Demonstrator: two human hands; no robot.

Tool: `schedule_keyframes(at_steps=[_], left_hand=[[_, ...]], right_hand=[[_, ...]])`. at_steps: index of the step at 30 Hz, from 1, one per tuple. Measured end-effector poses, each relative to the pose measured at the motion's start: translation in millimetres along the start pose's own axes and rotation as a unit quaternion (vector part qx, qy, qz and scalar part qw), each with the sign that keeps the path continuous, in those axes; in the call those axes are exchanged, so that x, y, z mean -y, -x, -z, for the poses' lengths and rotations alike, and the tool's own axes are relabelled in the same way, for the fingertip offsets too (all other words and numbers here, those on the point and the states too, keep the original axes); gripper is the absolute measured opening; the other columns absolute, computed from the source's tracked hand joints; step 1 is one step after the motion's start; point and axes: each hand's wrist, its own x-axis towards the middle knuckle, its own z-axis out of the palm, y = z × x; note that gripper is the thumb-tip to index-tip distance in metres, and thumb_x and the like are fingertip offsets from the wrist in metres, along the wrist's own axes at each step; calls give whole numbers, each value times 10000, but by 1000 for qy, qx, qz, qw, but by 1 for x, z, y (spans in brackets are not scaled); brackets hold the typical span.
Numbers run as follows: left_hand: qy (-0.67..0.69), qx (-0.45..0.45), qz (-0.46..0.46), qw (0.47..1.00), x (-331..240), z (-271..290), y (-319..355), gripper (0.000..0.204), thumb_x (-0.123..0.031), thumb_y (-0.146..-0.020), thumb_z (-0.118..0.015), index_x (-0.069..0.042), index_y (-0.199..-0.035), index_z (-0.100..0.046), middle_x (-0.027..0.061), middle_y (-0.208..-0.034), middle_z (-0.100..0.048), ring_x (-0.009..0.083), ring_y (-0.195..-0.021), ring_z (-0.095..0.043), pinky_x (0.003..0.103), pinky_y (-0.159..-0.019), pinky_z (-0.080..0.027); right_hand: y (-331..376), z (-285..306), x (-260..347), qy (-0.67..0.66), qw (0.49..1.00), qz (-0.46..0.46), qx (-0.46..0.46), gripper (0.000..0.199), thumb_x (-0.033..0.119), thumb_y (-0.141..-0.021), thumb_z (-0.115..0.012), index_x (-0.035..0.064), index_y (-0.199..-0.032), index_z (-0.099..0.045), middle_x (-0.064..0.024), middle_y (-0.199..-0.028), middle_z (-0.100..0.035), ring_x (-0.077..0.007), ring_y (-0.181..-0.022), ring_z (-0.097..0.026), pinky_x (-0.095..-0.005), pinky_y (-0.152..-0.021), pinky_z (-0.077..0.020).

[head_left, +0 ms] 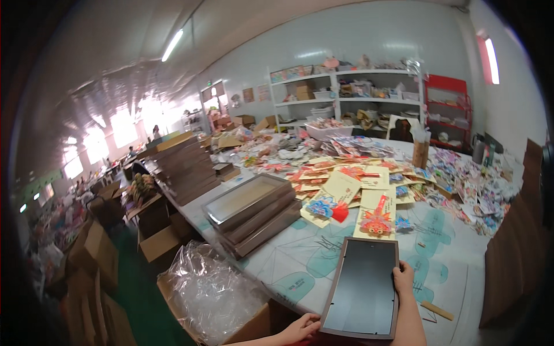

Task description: The person assembles picture frames by inserting a decorative paper cutout into a frame, placing a backing board, and securing the assembly with a wooden stick. They repeat this process for multiple frames, stacking the finished units on the table.

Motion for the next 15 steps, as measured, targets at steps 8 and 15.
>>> schedule_keyframes(at_steps=[8, 15], left_hand=[[271, 69, 93, 956, 3, -8, -7, 485, -309, -948, -534, -22, -1318, -406, 74, -1228, -491, 183, -1077, -523, 317, -898, -455], [312, 71, 60, 946, 15, -19, -20, 409, -238, -950, -527, -1, -1276, -456, 63, -1193, -508, 160, -1069, -509, 342, -925, -475]], right_hand=[[66, 74, 45, 189, 975, 106, 42, 400, 138, -756, -611, -48, -1109, -590, -213, -1131, -603, -362, -1052, -564, -408, -924, -434], [173, 125, 59, 271, 950, 149, 48, 642, 247, -770, -733, 19, -1308, -468, -205, -1347, -457, -403, -1260, -394, -513, -1058, -293]])
